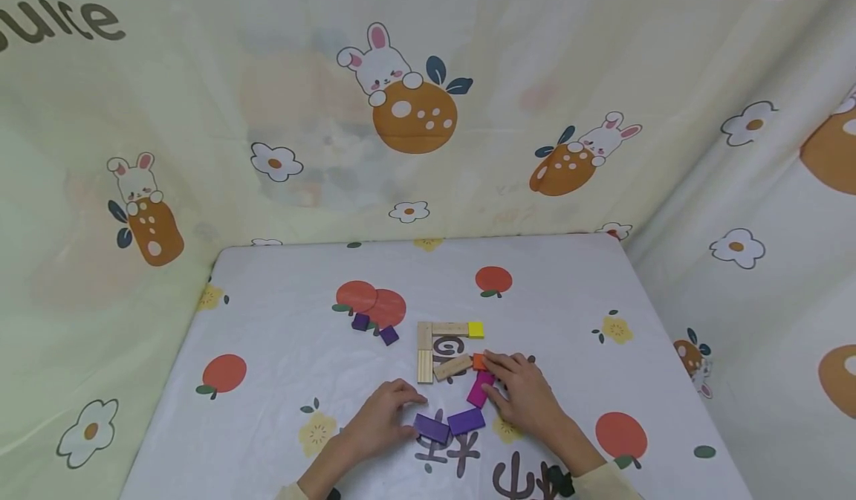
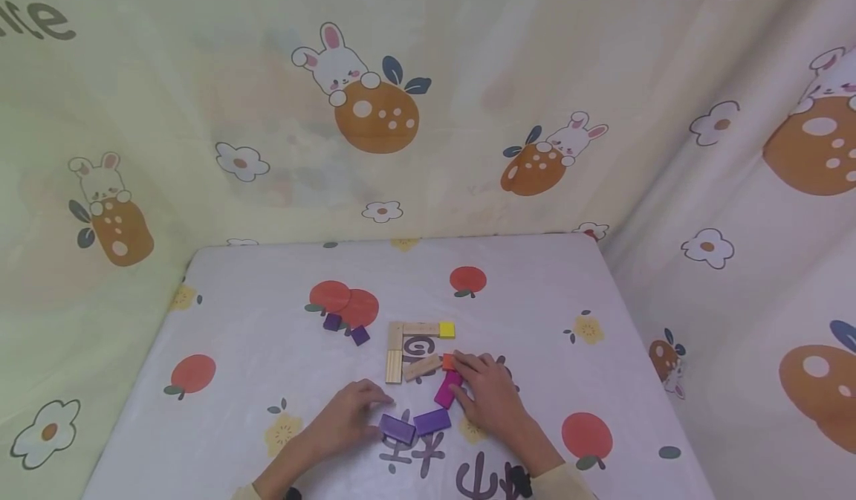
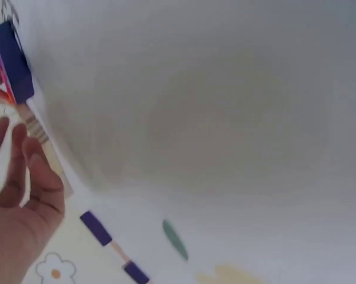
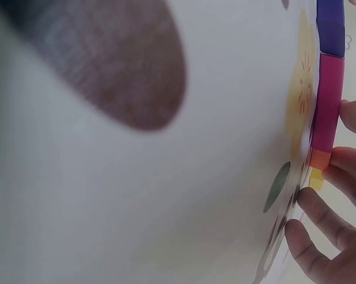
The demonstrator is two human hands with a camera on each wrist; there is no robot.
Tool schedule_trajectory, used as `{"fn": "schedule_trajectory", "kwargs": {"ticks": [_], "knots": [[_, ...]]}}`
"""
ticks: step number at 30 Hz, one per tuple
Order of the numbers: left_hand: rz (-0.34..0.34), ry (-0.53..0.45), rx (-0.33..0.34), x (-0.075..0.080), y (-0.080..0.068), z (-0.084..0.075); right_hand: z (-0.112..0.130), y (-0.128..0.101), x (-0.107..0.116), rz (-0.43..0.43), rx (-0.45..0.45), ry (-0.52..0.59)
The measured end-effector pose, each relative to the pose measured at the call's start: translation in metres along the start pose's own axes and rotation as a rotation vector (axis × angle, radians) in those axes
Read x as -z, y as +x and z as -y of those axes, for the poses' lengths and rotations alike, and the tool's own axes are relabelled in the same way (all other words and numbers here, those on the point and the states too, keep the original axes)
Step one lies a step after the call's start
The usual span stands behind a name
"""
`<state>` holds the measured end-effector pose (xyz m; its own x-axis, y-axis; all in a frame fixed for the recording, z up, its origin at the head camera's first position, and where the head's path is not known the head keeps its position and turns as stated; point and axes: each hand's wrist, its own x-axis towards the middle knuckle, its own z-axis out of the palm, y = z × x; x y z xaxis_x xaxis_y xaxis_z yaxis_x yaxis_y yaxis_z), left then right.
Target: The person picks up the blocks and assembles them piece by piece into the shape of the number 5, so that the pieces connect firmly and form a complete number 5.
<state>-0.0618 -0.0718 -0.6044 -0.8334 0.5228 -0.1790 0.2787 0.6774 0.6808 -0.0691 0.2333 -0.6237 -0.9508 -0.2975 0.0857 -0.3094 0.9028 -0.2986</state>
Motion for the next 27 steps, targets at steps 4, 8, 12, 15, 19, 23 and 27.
{"fn": "schedule_trajectory", "kwargs": {"ticks": [4, 8, 12, 15, 19, 23, 27], "knots": [[0.055, 0.075, -0.032, 0.0039, 0.0029, -0.0008, -0.0004, 0.0007, 0.0008, 0.011, -0.010, -0.001], [0.107, 0.137, -0.065, 0.0030, 0.0053, -0.0015, -0.0002, 0.0008, 0.0013, 0.017, -0.013, 0.001], [0.118, 0.154, -0.074, 0.0004, 0.0053, -0.0015, 0.0000, 0.0002, 0.0012, 0.019, -0.013, 0.012], [0.107, 0.158, -0.091, -0.0003, 0.0045, -0.0014, -0.0002, 0.0002, 0.0000, 0.018, -0.013, 0.011], [0.101, 0.165, -0.113, 0.0003, 0.0040, -0.0021, -0.0011, 0.0001, -0.0020, 0.013, -0.011, 0.004], [0.109, 0.161, -0.111, 0.0009, 0.0037, -0.0038, -0.0016, 0.0000, -0.0023, 0.009, -0.009, 0.007], [0.108, 0.160, -0.111, 0.0011, 0.0032, -0.0055, -0.0015, 0.0004, -0.0019, 0.012, -0.009, 0.008]]}}
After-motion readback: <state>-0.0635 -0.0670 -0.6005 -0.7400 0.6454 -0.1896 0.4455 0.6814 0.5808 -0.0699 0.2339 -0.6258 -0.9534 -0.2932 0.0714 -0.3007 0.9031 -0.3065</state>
